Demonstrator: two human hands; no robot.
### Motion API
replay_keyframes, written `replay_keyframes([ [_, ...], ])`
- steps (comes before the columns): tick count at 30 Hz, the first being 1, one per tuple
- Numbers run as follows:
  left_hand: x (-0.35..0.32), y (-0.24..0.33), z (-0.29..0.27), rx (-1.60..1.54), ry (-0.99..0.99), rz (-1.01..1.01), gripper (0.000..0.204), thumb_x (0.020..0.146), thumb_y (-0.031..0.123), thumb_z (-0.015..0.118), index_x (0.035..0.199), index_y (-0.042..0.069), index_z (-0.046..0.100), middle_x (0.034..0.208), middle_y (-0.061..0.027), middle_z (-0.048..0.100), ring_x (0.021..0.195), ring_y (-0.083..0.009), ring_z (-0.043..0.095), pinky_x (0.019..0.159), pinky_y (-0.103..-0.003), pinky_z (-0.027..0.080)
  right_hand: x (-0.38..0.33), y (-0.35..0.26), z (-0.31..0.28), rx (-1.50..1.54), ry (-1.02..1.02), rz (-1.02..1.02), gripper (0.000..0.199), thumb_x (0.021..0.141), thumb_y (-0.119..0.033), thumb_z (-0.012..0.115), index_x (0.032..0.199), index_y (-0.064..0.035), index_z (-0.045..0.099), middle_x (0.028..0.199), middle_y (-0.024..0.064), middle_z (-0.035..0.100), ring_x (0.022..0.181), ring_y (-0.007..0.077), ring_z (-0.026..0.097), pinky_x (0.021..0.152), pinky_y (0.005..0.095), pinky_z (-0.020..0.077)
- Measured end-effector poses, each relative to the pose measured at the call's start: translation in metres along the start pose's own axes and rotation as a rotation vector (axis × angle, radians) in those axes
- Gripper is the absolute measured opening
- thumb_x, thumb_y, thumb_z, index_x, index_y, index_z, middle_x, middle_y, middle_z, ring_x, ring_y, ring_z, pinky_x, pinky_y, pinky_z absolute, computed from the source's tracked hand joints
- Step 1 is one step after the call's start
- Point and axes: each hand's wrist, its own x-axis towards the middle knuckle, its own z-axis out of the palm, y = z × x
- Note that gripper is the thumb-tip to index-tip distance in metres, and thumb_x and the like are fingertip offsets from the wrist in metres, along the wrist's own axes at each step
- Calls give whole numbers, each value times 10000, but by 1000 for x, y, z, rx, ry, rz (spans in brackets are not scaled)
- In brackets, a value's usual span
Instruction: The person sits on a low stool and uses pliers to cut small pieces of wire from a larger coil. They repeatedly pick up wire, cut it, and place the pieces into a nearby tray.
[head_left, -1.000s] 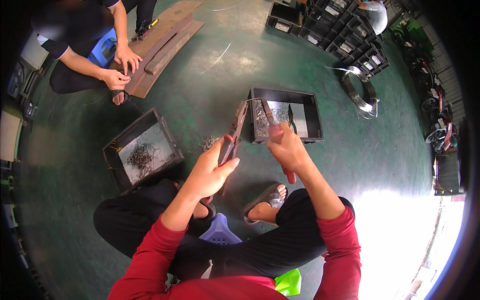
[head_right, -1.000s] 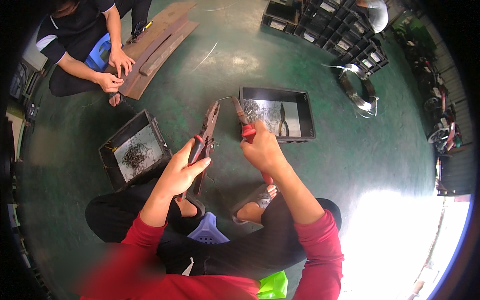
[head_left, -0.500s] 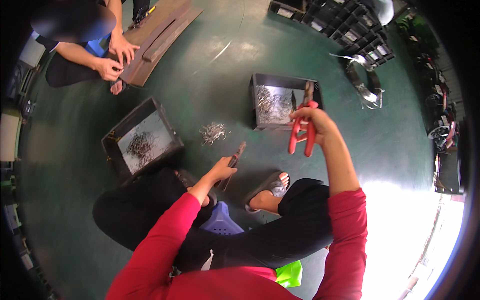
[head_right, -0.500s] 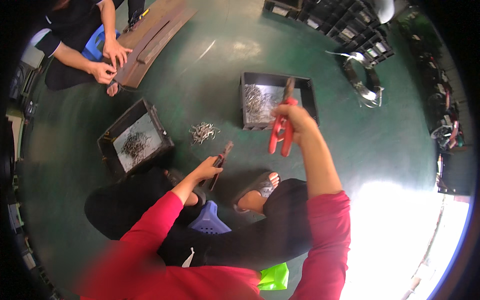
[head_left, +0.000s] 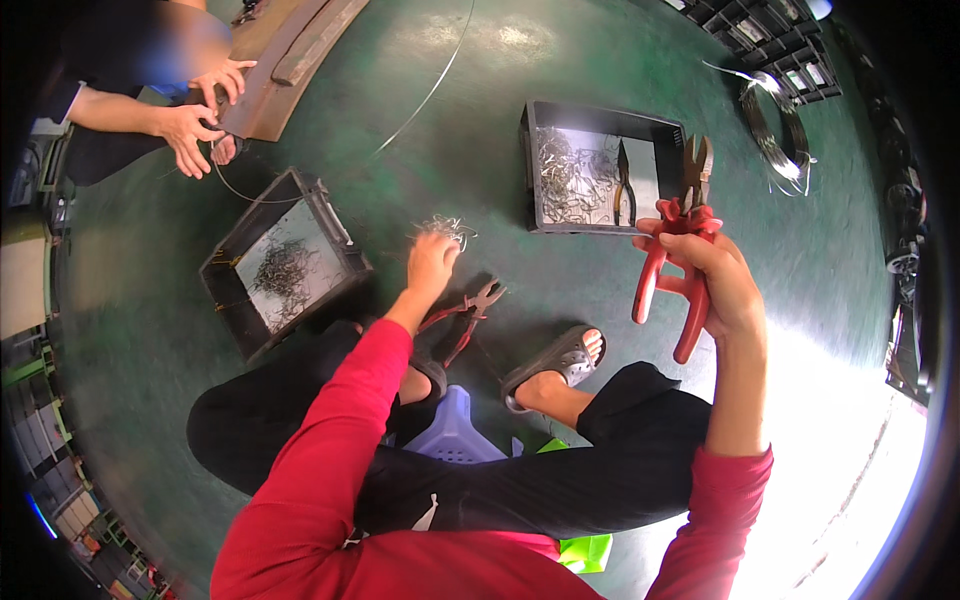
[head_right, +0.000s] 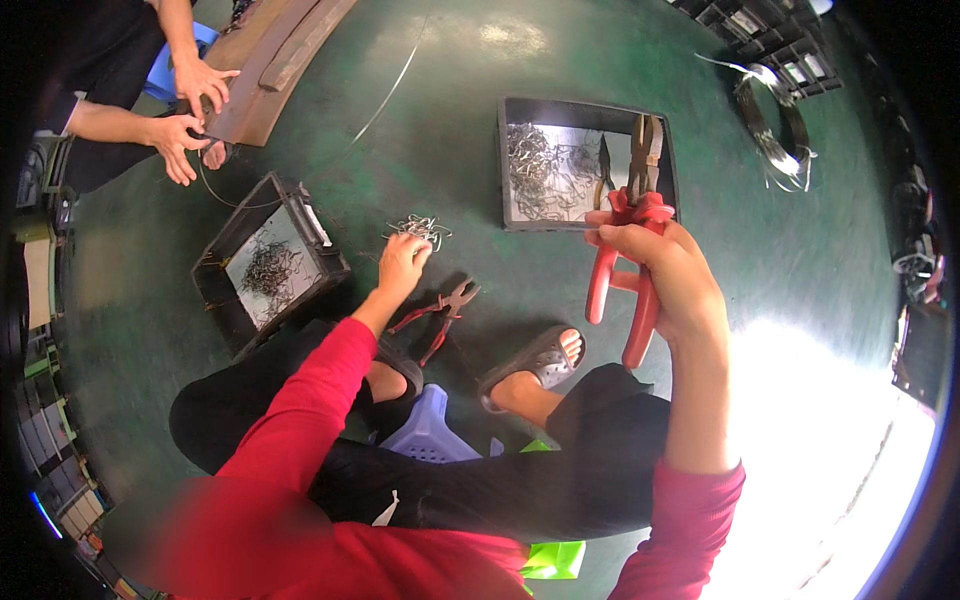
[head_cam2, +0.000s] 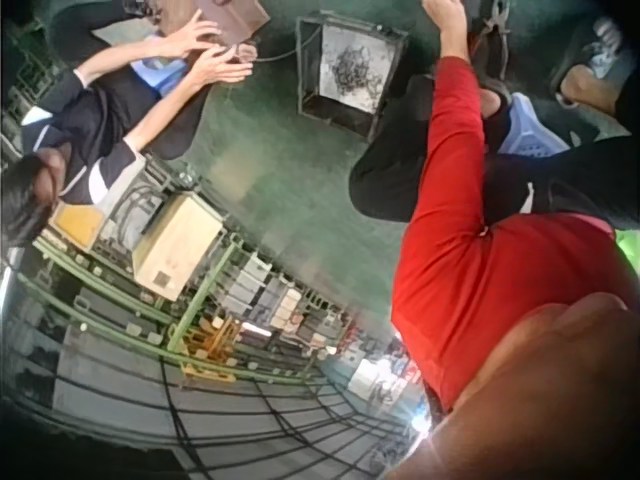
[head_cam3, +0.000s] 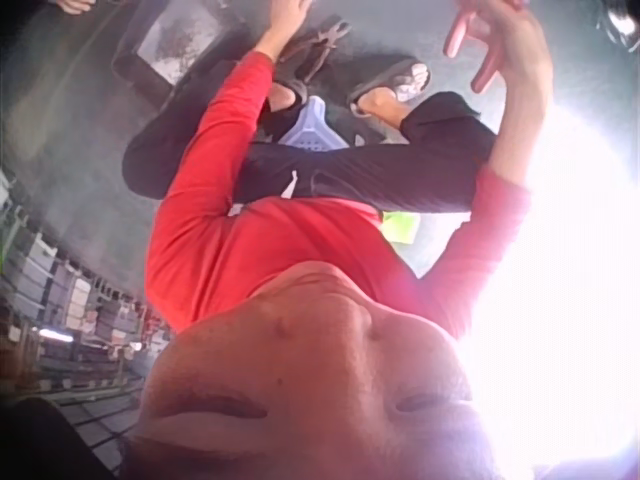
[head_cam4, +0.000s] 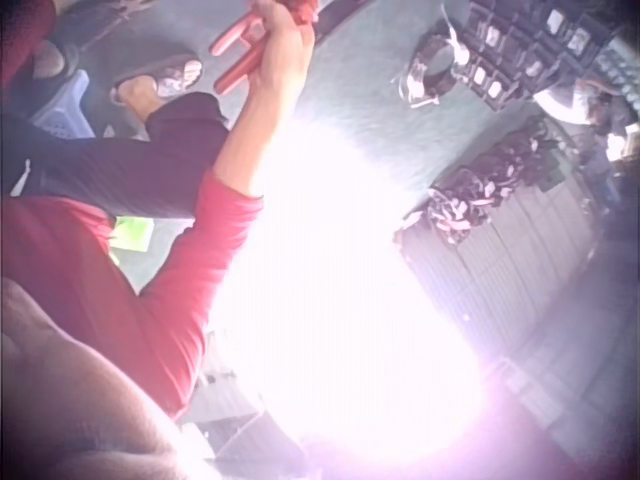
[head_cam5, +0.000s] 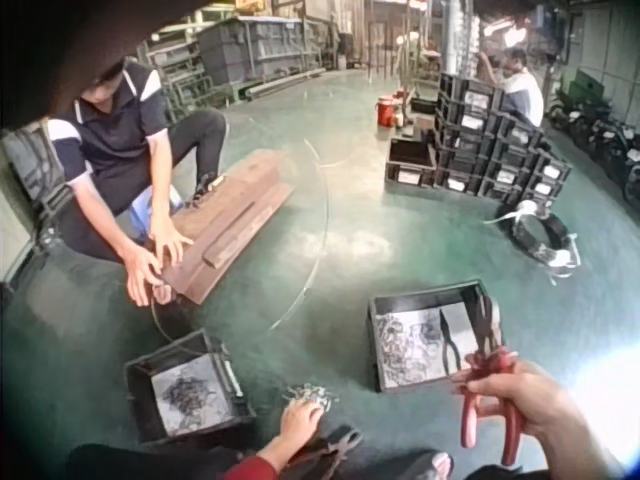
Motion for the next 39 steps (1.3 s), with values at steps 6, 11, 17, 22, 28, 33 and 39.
replay_keyframes([
  [6, 66, -9, 28, 230, -116, 210, 83, 738, 173, 717, 762, 132, 649, 969, -22, 579, 978, -250, 508, 778, -408, 432, 0, 0, -9, -21, 36, 32, 586, 831, -151, 566, 1354, 37, 382, 1208, 148, 577, 1144, 265, 551, 870, 377, 492],
  [11, 77, -14, 28, 343, -256, 324, 120, 730, 132, 696, 816, 107, 617, 999, -32, 559, 1028, -246, 485, 810, -404, 420, 1, 2, -9, -22, 36, 44, 598, 828, -168, 585, 1356, 33, 389, 1202, 139, 578, 1139, 256, 551, 886, 373, 474],
  [17, 78, -9, 9, 446, -301, 185, 105, 790, 68, 591, 892, 62, 565, 906, -98, 604, 950, -287, 564, 783, -400, 454, -4, -2, -6, -94, -27, -9, 580, 844, -171, 591, 1349, 39, 398, 1202, 134, 577, 1126, 234, 550, 891, 361, 469],
  [22, 64, -27, -8, -6, -133, -299, 151, 839, 34, 633, 989, 27, 647, 895, -119, 676, 730, -252, 663, 649, -349, 528, -18, -12, 13, -78, -86, -89, 413, 830, -177, 607, 1163, 57, 535, 1089, 95, 587, 1075, 167, 503, 959, 297, 352],
  [28, 63, 116, -118, -1195, -92, -515, 173, 881, 117, 643, 1010, 5, 613, 914, -93, 658, 787, -178, 655, 651, -266, 524, -31, -3, 26, -105, -245, -115, 446, 835, -181, 617, 1208, 43, 518, 1110, 103, 610, 1078, 182, 533, 973, 296, 377],
  [33, 36, 182, -187, -1329, 78, -291, 173, 890, 98, 622, 1032, 8, 584, 963, -117, 652, 857, -213, 664, 717, -294, 540, -51, 7, 57, -155, -413, -44, 502, 855, -171, 632, 1298, -10, 460, 1156, 90, 596, 1075, 191, 558, 911, 335, 422],
  [39, 16, 211, -222, -1430, 315, -7, 89, 927, 74, 575, 1010, 42, 572, 1003, -132, 651, 925, -247, 667, 787, -334, 551, -68, 23, 96, -84, -568, -26, 538, 889, -179, 627, 1330, 38, 407, 1172, 129, 590, 1092, 201, 555, 929, 333, 429],
])
